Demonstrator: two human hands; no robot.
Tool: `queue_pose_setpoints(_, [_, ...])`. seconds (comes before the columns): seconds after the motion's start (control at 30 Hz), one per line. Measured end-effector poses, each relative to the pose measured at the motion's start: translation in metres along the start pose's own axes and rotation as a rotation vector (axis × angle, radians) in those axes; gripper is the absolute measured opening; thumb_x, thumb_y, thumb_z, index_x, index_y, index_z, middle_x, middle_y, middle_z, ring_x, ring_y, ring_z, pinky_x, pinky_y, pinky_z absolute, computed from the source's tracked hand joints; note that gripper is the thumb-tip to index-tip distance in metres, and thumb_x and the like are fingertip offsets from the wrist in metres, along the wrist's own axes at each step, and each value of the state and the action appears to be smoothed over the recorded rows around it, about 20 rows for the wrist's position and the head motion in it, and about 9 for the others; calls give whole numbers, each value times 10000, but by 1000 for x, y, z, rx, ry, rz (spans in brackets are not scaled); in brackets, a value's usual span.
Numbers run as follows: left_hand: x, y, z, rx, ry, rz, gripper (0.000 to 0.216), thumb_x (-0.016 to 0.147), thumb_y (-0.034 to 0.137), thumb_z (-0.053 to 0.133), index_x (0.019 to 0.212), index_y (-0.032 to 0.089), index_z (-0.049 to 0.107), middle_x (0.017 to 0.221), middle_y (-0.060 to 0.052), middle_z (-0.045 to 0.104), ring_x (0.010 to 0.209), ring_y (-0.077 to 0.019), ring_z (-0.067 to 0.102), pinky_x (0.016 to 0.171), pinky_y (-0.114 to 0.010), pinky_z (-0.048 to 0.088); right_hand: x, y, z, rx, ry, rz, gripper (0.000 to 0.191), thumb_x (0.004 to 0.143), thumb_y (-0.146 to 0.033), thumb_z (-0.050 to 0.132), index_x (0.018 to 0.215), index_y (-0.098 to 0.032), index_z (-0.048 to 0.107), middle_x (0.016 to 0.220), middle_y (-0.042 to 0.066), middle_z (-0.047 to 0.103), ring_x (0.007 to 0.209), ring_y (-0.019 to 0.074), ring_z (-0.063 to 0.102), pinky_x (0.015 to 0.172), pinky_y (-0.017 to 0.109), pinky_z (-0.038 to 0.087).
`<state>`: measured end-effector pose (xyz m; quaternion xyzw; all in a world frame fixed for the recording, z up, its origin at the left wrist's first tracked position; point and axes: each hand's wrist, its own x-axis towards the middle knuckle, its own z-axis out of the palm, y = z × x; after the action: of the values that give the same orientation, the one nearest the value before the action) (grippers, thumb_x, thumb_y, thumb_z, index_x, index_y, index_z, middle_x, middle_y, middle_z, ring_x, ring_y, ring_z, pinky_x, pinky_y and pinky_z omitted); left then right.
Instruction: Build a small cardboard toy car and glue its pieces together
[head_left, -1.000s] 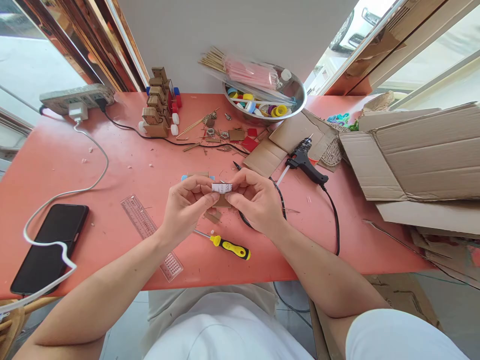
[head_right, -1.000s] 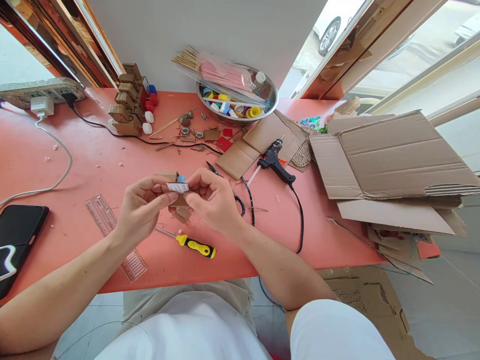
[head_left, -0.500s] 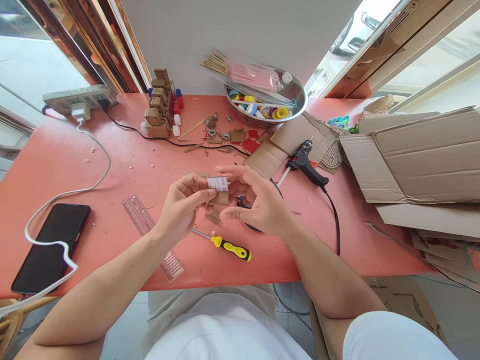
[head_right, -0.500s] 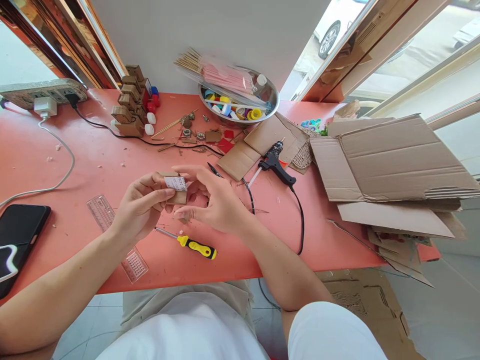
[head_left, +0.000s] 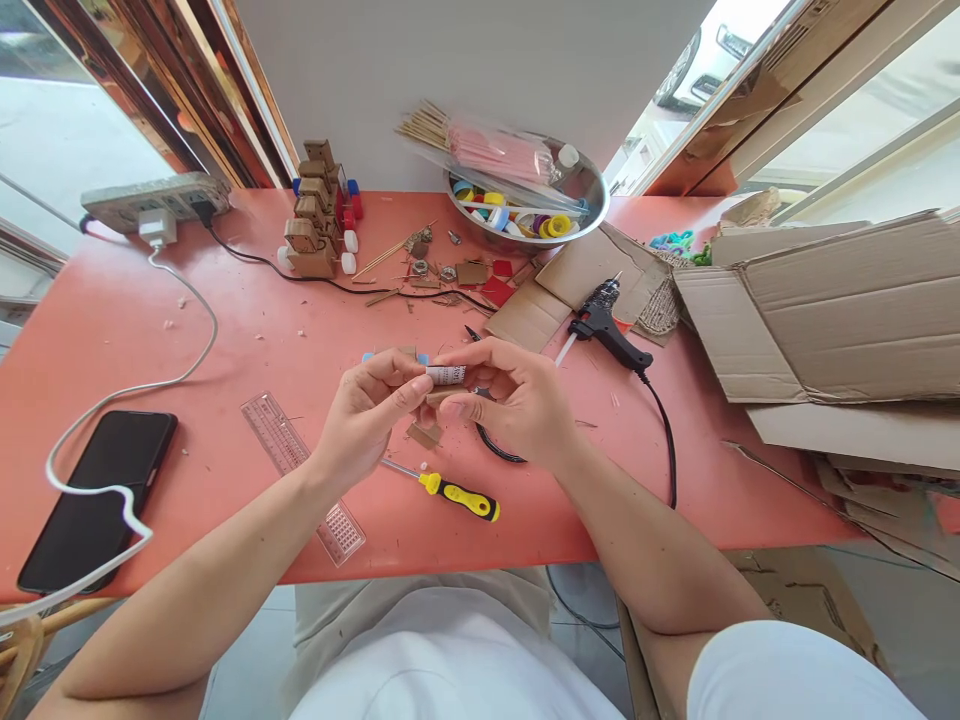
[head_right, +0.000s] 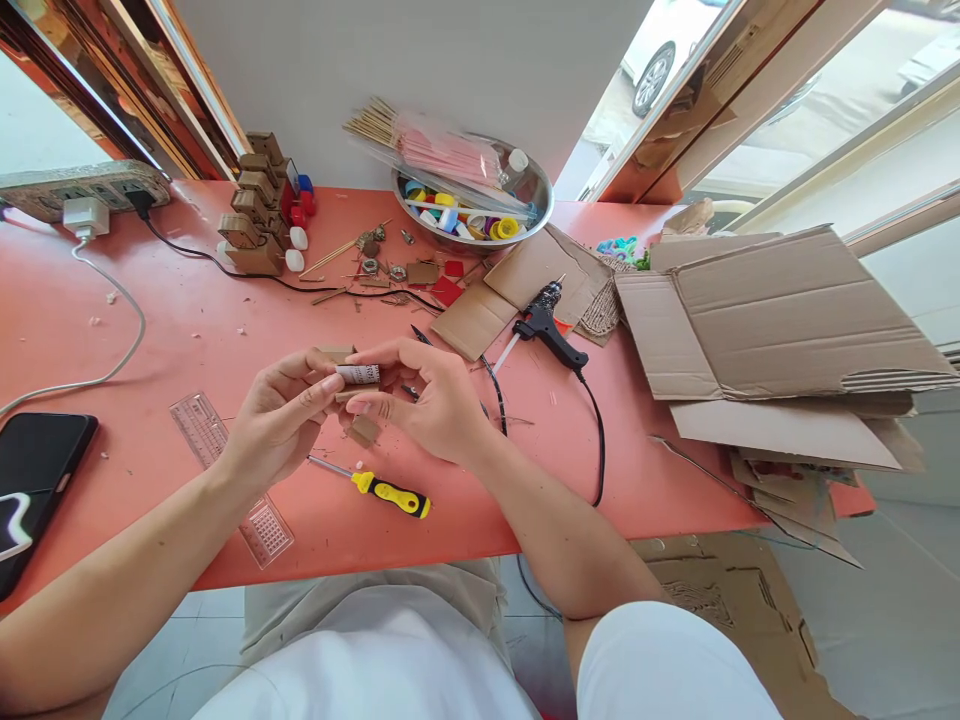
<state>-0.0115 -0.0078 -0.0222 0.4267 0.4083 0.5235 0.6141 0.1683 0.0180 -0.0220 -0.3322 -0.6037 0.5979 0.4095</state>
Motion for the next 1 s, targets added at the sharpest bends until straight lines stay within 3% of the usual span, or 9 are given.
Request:
queue_pose_setpoints(0.17, [-3, -4, -2, 75, 20, 87, 509, 743, 690, 922, 732, 224, 717, 671, -16, 721, 560, -161, 671, 538, -292, 605, 3, 3, 2, 84, 22, 28, 547, 660, -662, 998, 898, -214, 791, 923, 58, 847, 858, 217, 820, 845, 381, 705])
queue_pose_setpoints(0.4, [-4, -5, -2, 295, 54, 300, 395, 712, 542, 991, 734, 228, 753, 734, -27, 716, 652, -170, 675, 577, -281, 620, 3, 1, 5, 132, 83, 82, 581, 648, -743, 960, 809, -215, 777, 830, 47, 833, 751, 188, 796, 729, 340, 703])
queue_pose_setpoints(0.6, [-4, -8, -5, 424, 89, 353, 373, 754, 545, 953, 716, 232, 756, 748, -32, 732, 641, -157, 642, 575, -272, 604, 0, 2, 11, 98, 108, 54, 591, 671, -784, 921, 782, -223, 770, 802, 41, 814, 772, 204, 805, 694, 341, 709])
queue_pose_setpoints(0.83, [-3, -7, -5, 306, 70, 234, 471, 734, 646, 946, 706, 221, 743, 664, -20, 714, 568, -155, 667, 533, -273, 596, -5, 3, 7, -110, 99, -99, 546, 837, -780, 805, 906, -238, 830, 883, 67, 852, 784, 218, 821, 724, 352, 689])
queue_pose_setpoints(1.0, [-2, -3, -6, 168, 38, 147, 523, 683, 672, 970, 692, 208, 727, 629, -24, 724, 483, -147, 661, 448, -261, 575, -6, 7, 1, -243, 81, -235, 411, 914, -642, 819, 1034, -252, 869, 931, 69, 862, 766, 196, 788, 681, 324, 637])
